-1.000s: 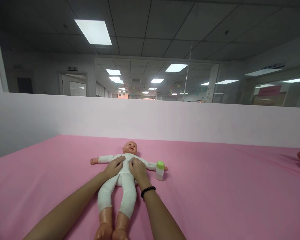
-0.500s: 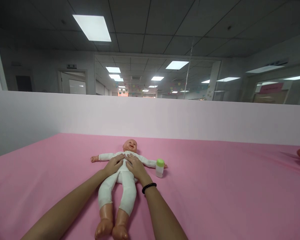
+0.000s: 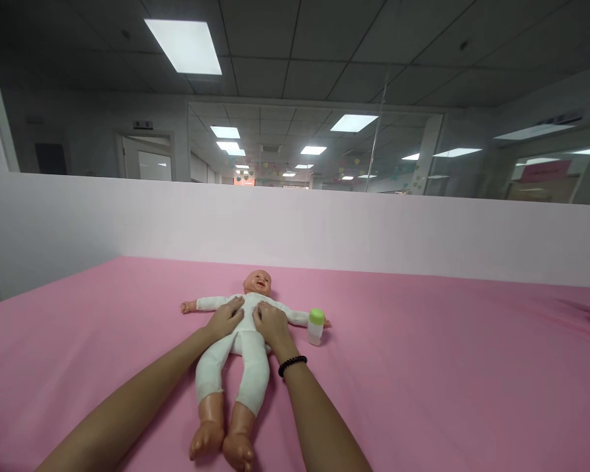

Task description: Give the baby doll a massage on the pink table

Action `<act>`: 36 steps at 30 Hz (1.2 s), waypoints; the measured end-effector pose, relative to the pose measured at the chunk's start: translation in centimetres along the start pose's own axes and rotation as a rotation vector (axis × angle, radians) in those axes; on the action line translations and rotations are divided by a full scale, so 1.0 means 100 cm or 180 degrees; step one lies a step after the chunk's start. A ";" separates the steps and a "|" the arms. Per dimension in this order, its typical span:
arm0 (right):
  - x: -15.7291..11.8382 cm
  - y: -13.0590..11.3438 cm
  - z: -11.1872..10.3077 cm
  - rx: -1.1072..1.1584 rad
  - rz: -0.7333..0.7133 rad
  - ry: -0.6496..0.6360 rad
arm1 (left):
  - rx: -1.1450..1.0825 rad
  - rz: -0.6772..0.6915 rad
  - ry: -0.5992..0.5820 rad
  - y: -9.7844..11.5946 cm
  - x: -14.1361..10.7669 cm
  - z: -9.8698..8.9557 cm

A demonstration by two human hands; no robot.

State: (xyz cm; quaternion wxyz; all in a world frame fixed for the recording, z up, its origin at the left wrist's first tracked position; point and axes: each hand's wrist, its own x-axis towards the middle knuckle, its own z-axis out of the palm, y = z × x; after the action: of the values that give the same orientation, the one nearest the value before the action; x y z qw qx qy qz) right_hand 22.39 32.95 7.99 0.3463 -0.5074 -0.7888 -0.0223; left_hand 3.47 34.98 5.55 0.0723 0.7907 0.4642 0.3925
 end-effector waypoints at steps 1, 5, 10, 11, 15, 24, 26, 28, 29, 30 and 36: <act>0.000 0.000 0.000 0.0019 -0.0020 0.0020 | -0.0002 0.0054 0.0001 0.002 -0.001 -0.002; 0.000 0.004 0.002 0.0382 -0.0362 0.0043 | -0.0039 0.0364 -0.0013 0.010 -0.005 -0.007; 0.001 0.008 0.004 0.0955 -0.0719 -0.0045 | -0.0276 0.0649 -0.0123 0.015 -0.006 -0.012; 0.002 0.009 0.004 0.1014 -0.0739 -0.0080 | -0.0311 0.0672 -0.0191 0.014 -0.005 -0.012; 0.004 0.015 0.009 0.1028 -0.0661 -0.0446 | -0.0299 0.0567 -0.0454 0.007 0.000 -0.008; 0.006 0.017 0.008 0.0555 -0.0147 -0.1092 | -0.0010 -0.0132 -0.0688 -0.001 0.003 -0.001; 0.005 0.014 0.005 0.0465 0.0054 -0.1123 | -0.0003 -0.0406 -0.0672 0.001 0.002 -0.002; 0.004 0.012 0.005 0.0369 0.0190 -0.1092 | 0.0054 -0.0663 -0.0673 0.005 0.001 -0.003; 0.004 0.011 0.005 0.0309 0.0256 -0.1043 | 0.0128 -0.0791 -0.0669 0.007 0.001 -0.003; 0.004 0.010 0.005 0.0247 0.0325 -0.0958 | 0.0255 -0.0910 -0.0641 0.009 0.000 -0.004; 0.004 0.000 0.001 -0.0210 0.0739 -0.0262 | 0.0981 -0.0998 -0.0191 0.026 -0.002 -0.010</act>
State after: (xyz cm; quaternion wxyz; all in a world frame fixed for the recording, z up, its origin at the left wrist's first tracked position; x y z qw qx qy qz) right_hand 22.22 33.30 8.18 0.2970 -0.6068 -0.7372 0.0129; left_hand 4.46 33.08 7.37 0.0245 0.7219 0.6336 0.2771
